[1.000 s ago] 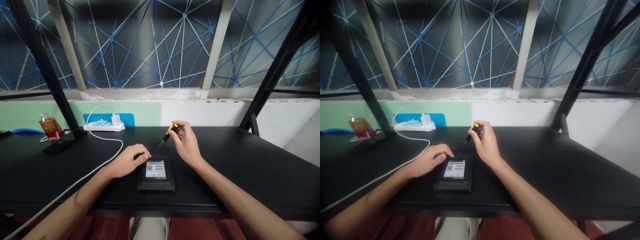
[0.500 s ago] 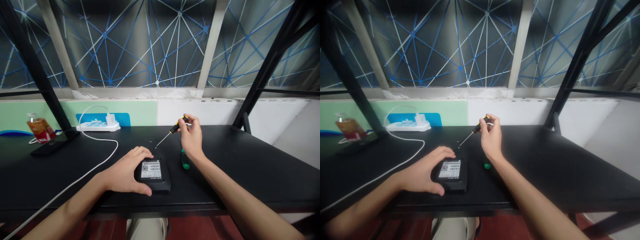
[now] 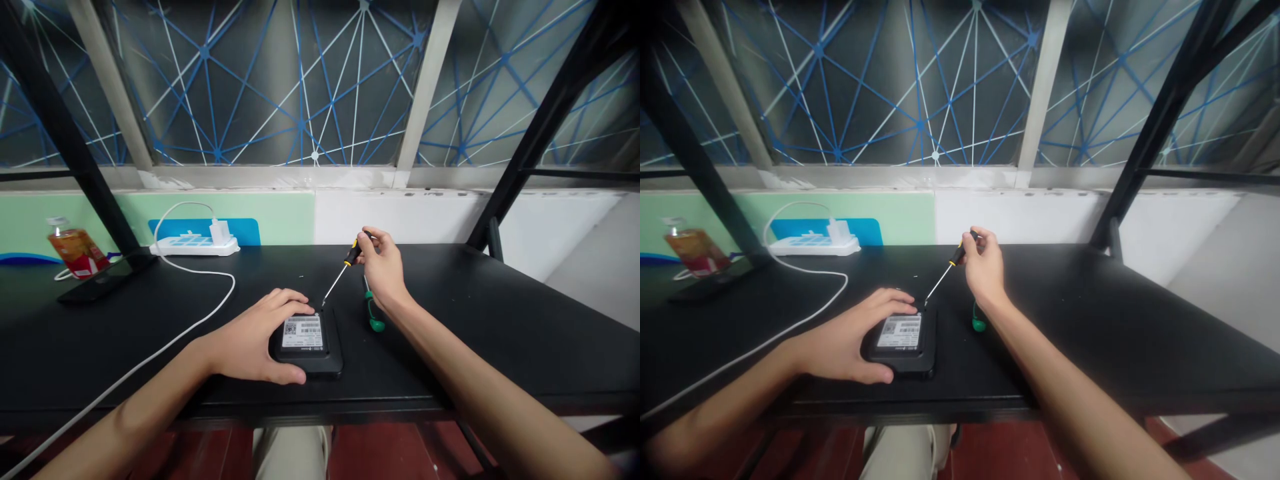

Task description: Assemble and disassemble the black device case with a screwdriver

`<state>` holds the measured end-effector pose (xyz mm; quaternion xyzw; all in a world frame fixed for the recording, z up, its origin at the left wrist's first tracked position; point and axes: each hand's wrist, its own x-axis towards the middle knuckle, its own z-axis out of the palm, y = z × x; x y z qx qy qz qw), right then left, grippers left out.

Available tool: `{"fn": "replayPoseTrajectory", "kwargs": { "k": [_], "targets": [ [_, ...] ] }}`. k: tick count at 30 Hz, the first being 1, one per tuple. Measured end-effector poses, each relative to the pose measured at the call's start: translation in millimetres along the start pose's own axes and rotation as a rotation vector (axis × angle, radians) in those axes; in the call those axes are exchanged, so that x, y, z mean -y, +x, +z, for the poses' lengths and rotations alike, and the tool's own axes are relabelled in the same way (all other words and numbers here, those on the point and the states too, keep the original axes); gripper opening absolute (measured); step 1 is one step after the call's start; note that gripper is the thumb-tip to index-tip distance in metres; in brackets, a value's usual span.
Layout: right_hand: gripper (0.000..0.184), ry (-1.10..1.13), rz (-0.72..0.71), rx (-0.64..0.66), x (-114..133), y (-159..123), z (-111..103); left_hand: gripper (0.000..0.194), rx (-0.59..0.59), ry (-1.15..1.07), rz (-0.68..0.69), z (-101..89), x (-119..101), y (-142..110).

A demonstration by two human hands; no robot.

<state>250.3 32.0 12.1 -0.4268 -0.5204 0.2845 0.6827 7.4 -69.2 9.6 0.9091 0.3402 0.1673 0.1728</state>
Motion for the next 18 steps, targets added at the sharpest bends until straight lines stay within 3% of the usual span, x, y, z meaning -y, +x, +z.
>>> {"fn": "replayPoseTrajectory", "kwargs": {
  "k": [8,18],
  "targets": [
    [0.044,-0.05,-0.037,0.043,-2.7,-1.7,0.6,0.08,-0.014,-0.014,-0.003,-0.8,-0.2,1.1],
    [0.036,-0.113,-0.145,0.09,14.7,-12.0,1.7,0.079,-0.036,-0.016,-0.007,-0.8,0.1,0.9]
  ]
}}
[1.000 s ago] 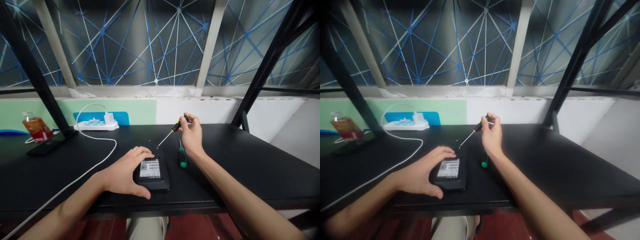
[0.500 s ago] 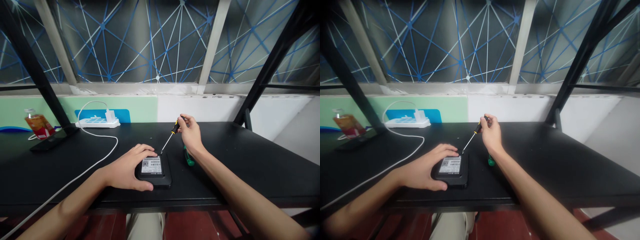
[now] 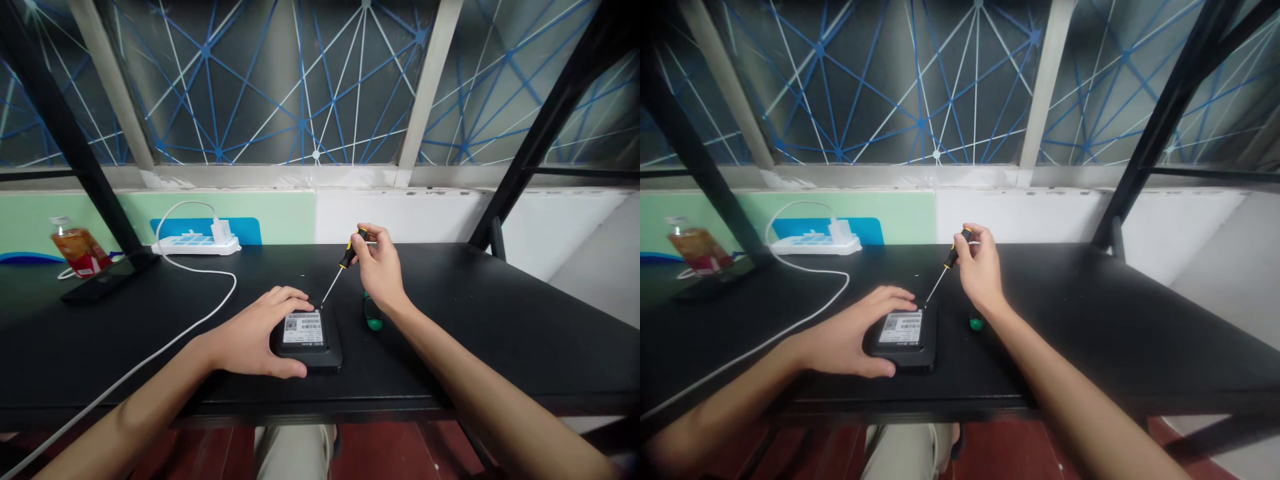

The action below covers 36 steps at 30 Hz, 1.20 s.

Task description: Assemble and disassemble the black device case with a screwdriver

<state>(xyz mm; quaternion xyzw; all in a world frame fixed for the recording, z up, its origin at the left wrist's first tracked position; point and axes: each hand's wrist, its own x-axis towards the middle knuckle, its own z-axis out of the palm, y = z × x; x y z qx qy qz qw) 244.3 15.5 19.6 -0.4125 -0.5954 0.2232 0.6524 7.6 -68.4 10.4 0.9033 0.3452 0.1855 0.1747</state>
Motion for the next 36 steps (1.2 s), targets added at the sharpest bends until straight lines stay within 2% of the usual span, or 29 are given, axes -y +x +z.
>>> {"fn": "replayPoseTrajectory", "kwargs": {
  "k": [13,19,23,28,36],
  "targets": [
    [0.033,-0.12,-0.222,0.023,11.8,-11.8,-2.9,0.077,-0.001,0.021,0.005,-0.8,1.2,0.4],
    [0.033,-0.127,-0.248,0.038,12.3,-12.3,-3.2,0.08,-0.003,0.015,0.005,-1.0,1.8,0.0],
    [0.033,-0.113,-0.248,0.045,12.0,-12.1,-3.0,0.088,0.041,0.021,-0.015,-0.6,2.8,-0.5],
    [0.033,-0.142,-0.25,0.043,12.9,-12.0,-3.0,0.09,0.091,0.092,-0.06,-0.2,2.1,1.8],
    [0.033,-0.128,-0.249,-0.009,12.1,-10.5,-4.7,0.088,0.078,0.086,-0.052,-1.3,0.3,3.2]
  ]
}}
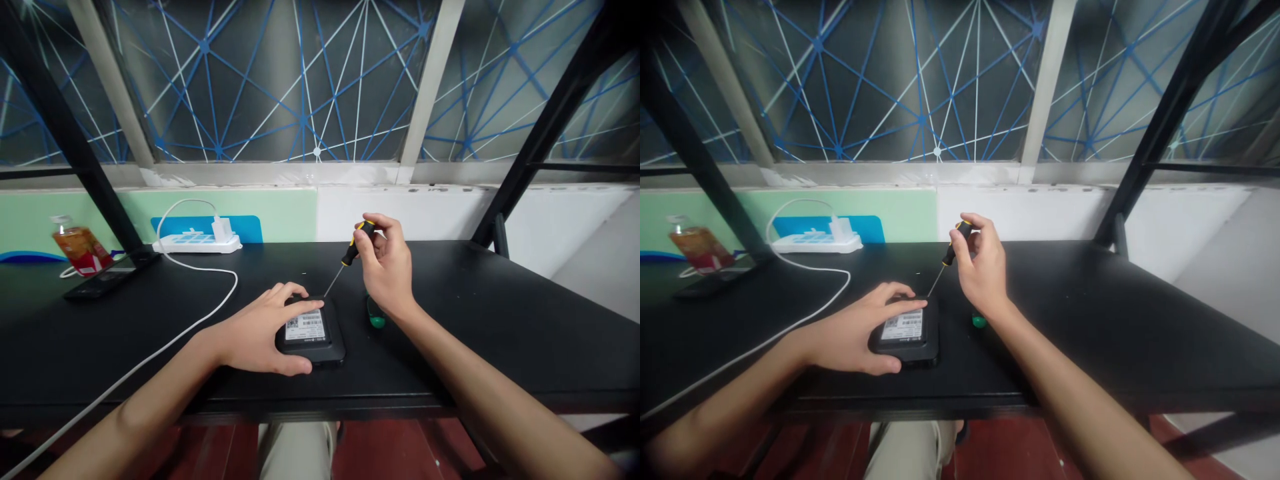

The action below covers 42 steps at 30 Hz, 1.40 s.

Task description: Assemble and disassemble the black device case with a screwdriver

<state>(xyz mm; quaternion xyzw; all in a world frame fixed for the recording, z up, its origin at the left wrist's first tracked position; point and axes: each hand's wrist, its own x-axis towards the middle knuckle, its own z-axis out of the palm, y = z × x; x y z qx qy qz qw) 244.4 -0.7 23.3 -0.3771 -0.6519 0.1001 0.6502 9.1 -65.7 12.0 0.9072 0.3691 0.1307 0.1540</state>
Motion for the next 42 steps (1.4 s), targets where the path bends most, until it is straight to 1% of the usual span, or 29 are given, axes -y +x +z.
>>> {"fn": "replayPoseTrajectory", "kwargs": {
  "k": [4,8,14,19,23,25,31,37,42],
  "targets": [
    [0.031,0.043,-0.007,-0.039,-0.5,1.1,-0.1,0.09,0.017,0.005,-0.004,0.7,1.3,0.1],
    [0.032,0.045,0.001,-0.018,-0.5,0.2,0.5,0.095,0.023,-0.008,-0.017,1.0,1.8,-0.5],
    [0.034,-0.003,0.009,0.02,0.4,-1.1,-0.3,0.094,-0.009,-0.053,-0.008,0.2,0.2,-0.4],
    [0.033,-0.015,0.002,0.008,-0.7,-0.4,0.2,0.094,-0.008,-0.059,-0.012,0.0,0.3,-0.1],
    [0.03,0.027,0.017,-0.006,-4.6,0.9,2.5,0.094,-0.014,-0.066,-0.008,0.6,1.2,-0.7],
    [0.027,0.018,0.033,0.014,-7.4,1.4,3.8,0.094,-0.017,-0.07,-0.018,0.7,1.0,-0.7],
    [0.024,-0.117,0.076,0.108,-14.4,0.7,5.9,0.096,-0.03,-0.065,-0.038,0.1,-0.6,-0.3],
    [0.024,-0.183,0.086,0.138,-16.6,0.3,7.2,0.09,-0.064,-0.045,-0.012,0.1,-1.3,-1.0],
    [0.024,-0.178,0.097,0.151,-18.2,-0.8,8.0,0.089,-0.074,-0.042,-0.003,0.1,-1.2,0.8]
  ]
}}
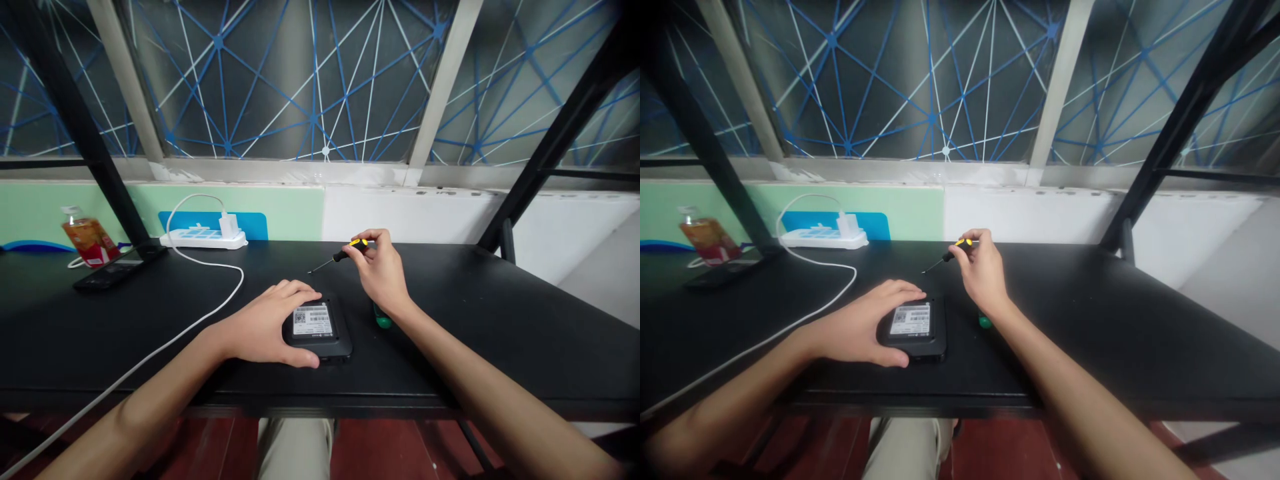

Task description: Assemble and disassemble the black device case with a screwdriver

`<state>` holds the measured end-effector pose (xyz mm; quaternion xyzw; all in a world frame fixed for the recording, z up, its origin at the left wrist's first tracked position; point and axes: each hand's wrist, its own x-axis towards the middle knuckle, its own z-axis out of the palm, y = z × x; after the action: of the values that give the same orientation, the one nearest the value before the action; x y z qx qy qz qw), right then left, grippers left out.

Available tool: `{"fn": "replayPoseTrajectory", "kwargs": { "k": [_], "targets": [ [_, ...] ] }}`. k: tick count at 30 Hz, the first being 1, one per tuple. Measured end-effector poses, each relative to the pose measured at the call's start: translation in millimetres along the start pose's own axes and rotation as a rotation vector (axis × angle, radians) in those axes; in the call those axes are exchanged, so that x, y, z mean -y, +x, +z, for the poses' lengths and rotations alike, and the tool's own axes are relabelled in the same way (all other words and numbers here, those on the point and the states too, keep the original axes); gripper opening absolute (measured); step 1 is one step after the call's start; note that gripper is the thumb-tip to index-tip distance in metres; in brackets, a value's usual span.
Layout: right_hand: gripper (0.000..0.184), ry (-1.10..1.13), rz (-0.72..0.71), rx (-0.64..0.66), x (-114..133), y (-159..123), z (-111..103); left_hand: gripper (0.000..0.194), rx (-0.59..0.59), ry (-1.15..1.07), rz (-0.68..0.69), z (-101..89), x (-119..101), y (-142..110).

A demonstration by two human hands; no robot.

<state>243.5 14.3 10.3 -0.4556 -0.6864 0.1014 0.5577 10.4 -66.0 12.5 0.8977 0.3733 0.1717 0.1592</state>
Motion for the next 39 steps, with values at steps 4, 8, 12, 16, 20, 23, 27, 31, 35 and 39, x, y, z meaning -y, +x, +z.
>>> {"fn": "replayPoseTrajectory", "kwargs": {
  "k": [4,8,12,16,20,23,27,31,35,39],
  "targets": [
    [0.027,0.067,0.01,-0.057,-0.4,1.7,-2.3,0.088,-0.024,0.007,-0.005,0.4,3.1,1.2],
    [0.03,0.231,0.07,-0.183,-3.6,8.3,-6.1,0.085,-0.053,0.027,-0.034,1.2,8.0,0.7],
    [0.034,0.44,0.155,-0.211,-8.9,14.1,-6.3,0.083,-0.077,0.047,-0.067,2.1,11.9,0.5],
    [0.035,0.559,0.185,-0.118,-8.2,12.7,-3.3,0.081,-0.082,0.053,-0.063,2.9,13.9,0.7],
    [0.035,0.575,0.184,-0.039,-2.0,8.4,-1.7,0.081,-0.077,0.051,-0.063,3.0,14.2,0.8],
    [0.036,0.588,0.174,-0.021,1.9,6.8,-1.8,0.081,-0.07,0.05,-0.068,2.8,14.1,1.2],
    [0.036,0.588,0.156,-0.018,4.6,6.6,-2.2,0.081,-0.075,0.042,-0.064,2.6,14.4,1.1],
    [0.036,0.59,0.163,-0.001,7.3,5.5,-1.9,0.081,-0.077,0.031,-0.065,2.4,14.5,0.2],
    [0.036,0.575,0.172,0.021,10.7,3.8,-1.7,0.08,-0.075,0.038,-0.063,2.2,14.4,-0.5],
    [0.034,0.572,0.16,0.021,13.4,3.5,-2.9,0.08,-0.081,0.038,-0.054,1.6,13.9,-0.1]
  ]
}}
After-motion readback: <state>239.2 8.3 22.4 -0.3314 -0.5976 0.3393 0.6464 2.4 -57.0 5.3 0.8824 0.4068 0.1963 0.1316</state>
